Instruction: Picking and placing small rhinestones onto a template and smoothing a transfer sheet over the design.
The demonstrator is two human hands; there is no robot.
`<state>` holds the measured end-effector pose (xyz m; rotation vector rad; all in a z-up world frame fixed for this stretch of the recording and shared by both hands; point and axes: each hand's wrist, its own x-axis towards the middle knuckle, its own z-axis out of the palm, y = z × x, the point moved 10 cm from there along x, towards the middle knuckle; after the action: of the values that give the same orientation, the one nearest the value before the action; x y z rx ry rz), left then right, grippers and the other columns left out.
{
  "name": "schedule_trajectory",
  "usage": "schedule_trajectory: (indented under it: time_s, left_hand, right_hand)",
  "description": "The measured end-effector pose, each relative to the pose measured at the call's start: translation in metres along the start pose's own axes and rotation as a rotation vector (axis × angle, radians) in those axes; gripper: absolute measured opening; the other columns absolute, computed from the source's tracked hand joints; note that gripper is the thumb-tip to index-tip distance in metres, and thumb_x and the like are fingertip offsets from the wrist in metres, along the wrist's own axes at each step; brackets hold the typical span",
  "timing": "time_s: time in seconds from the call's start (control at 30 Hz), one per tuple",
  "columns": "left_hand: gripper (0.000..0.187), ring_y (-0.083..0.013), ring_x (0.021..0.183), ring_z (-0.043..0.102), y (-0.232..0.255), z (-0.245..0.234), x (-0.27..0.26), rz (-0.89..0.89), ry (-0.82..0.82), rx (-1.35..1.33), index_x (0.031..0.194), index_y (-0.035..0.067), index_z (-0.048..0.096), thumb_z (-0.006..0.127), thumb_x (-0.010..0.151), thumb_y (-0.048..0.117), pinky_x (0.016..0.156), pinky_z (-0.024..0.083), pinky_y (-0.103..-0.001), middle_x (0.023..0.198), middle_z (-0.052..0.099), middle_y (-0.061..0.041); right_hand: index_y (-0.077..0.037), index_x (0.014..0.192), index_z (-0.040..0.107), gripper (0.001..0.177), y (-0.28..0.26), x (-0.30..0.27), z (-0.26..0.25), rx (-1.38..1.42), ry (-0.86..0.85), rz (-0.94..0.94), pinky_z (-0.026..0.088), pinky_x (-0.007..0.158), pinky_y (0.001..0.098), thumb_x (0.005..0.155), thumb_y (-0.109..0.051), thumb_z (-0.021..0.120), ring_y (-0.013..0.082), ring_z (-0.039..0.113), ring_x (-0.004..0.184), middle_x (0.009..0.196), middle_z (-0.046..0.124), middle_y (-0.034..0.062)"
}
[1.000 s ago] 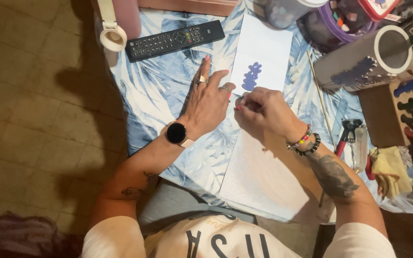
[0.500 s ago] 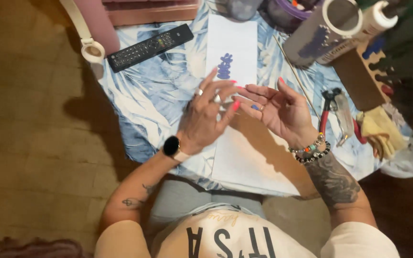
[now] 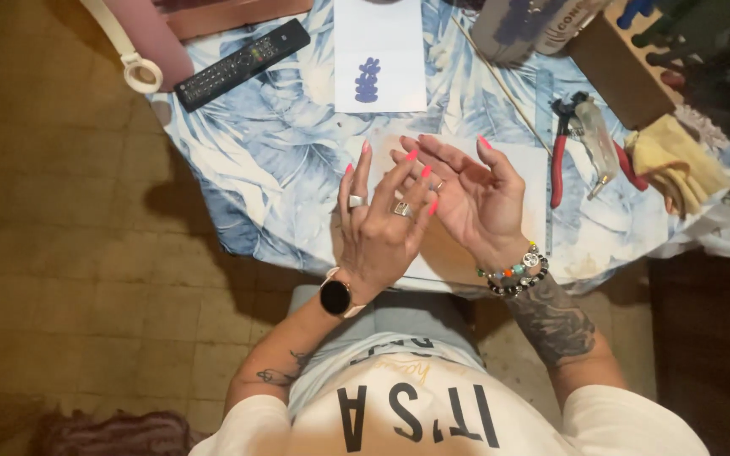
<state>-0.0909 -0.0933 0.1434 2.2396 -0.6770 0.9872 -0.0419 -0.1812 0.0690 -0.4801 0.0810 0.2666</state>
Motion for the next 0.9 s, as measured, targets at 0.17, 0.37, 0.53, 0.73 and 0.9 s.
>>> schedule_trajectory:
  time_s: [0.17, 0.37, 0.53, 0.73, 0.9]
  left_hand:
    - [0.015, -0.0410, 0.113, 0.041, 0.002, -0.005, 0.005, -0.057, -0.036, -0.172, 0.091, 0.014, 0.064, 0.060, 0.081, 0.024, 0.090, 0.034, -0.046, 0.106, 0.054, -0.003]
    - [0.013, -0.0410, 0.113, 0.041, 0.002, -0.003, 0.003, -0.085, -0.013, -0.302, 0.086, 0.012, 0.065, 0.066, 0.075, 0.019, 0.091, 0.033, -0.045, 0.104, 0.055, -0.002]
    - [0.016, -0.0391, 0.117, 0.037, 0.002, -0.005, 0.004, -0.082, -0.038, -0.330, 0.090, 0.011, 0.065, 0.065, 0.075, 0.019, 0.093, 0.031, -0.044, 0.107, 0.055, -0.001]
    - [0.018, -0.0409, 0.117, 0.037, -0.004, 0.009, 0.000, -0.091, -0.141, -0.467, 0.092, 0.011, 0.064, 0.063, 0.073, 0.012, 0.093, 0.030, -0.044, 0.107, 0.056, -0.003]
    - [0.016, -0.0400, 0.117, 0.039, -0.010, 0.017, 0.000, -0.133, -0.171, -0.563, 0.088, 0.012, 0.064, 0.063, 0.072, 0.010, 0.095, 0.031, -0.042, 0.107, 0.056, -0.002]
  right_hand:
    - [0.003, 0.120, 0.040, 0.050, -0.006, -0.010, -0.009, -0.083, -0.071, -0.096, 0.043, 0.086, 0.0404, 0.078, -0.024, 0.038, 0.0371, 0.044, 0.114, 0.129, 0.038, 0.0226]
    - [0.002, 0.119, 0.041, 0.049, -0.006, -0.020, -0.003, -0.166, -0.085, -0.133, 0.046, 0.081, 0.0332, 0.078, -0.025, 0.038, 0.0317, 0.050, 0.107, 0.124, 0.043, 0.0195]
    - [0.003, 0.108, 0.044, 0.038, -0.002, -0.024, -0.026, -0.615, 0.013, -0.118, 0.049, 0.072, 0.0326, 0.084, -0.027, 0.039, 0.0216, 0.054, 0.086, 0.105, 0.050, 0.0154]
    - [0.002, 0.089, 0.054, 0.032, -0.004, -0.022, -0.034, -1.011, -0.090, -0.105, 0.052, 0.064, 0.0370, 0.090, -0.025, 0.039, 0.0219, 0.057, 0.074, 0.077, 0.056, 0.0158]
    - [-0.002, 0.083, 0.057, 0.029, -0.006, -0.023, -0.026, -1.123, -0.117, -0.076, 0.051, 0.063, 0.0311, 0.090, -0.026, 0.042, 0.0118, 0.055, 0.069, 0.072, 0.059, 0.0089]
